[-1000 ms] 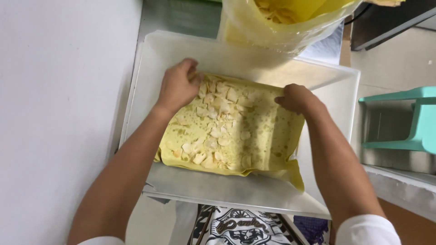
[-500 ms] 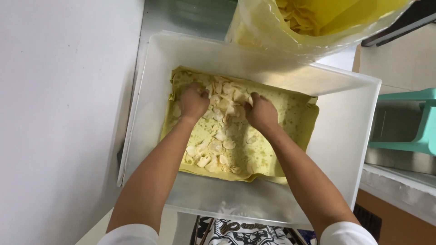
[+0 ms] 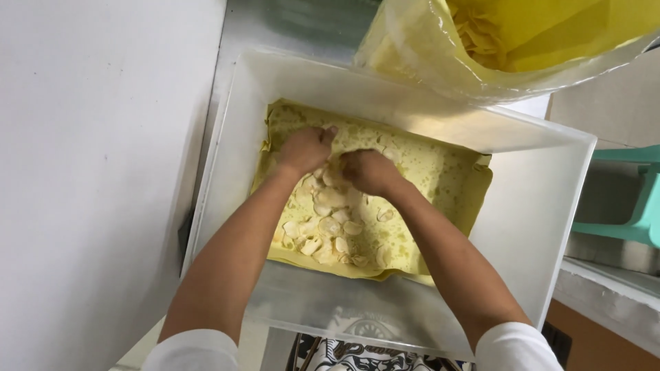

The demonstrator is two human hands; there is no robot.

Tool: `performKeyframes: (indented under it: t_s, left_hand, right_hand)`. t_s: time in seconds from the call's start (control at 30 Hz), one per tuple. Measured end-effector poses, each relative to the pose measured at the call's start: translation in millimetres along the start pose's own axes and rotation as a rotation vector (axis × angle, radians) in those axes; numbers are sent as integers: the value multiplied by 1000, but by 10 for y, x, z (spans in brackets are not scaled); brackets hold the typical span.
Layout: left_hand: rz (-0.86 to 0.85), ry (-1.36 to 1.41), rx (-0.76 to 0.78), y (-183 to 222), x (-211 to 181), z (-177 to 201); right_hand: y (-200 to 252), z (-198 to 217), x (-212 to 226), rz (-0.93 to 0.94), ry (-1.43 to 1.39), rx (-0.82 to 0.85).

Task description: Packing fried chips from a large storage container into smaller plastic bags and managing the frying process.

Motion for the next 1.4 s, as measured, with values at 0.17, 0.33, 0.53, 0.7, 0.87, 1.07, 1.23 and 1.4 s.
performKeyframes:
  t_s: [0.17,0.33,0.53,0.7,0.87,1.07,1.23,1.4]
  left_hand:
    - [143,-441,-26,-172,412,8]
    - [299,-452,177,217,709,-120]
    - [308,-255,320,741,489,-126]
    - [295,-122,39,648,440,-75]
    - [121,-2,188,994,-129,-254]
    - [300,-429,313,803,510,-434]
    - [344,-350,479,933,616,-606]
    - [454,-66,596,1339,187,-567]
  right_hand:
    - [-145,366,-828,-269,243,-374]
    - [78,-54,-609,-261,169,-303]
    - [163,-417,-507,-168,127,-124]
    - [220,-48,-137,-149,106,-267]
    - [153,-855,-21,178,192,101]
    - [618,-194,-729,-203,128,-116]
    - [1126,-224,-683,-491,5,-19]
    - [1267,-712,-127,-566,-328,85]
Point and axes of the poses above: each hand's wrist, its own y-axis away from the middle knuckle, its own z-axis out of the back of the hand, x = y × z, the point moved 8 cm from there along -y, towards the middle knuckle, and after that the axes turned 7 degrees about -y, right-handed, at the moved point
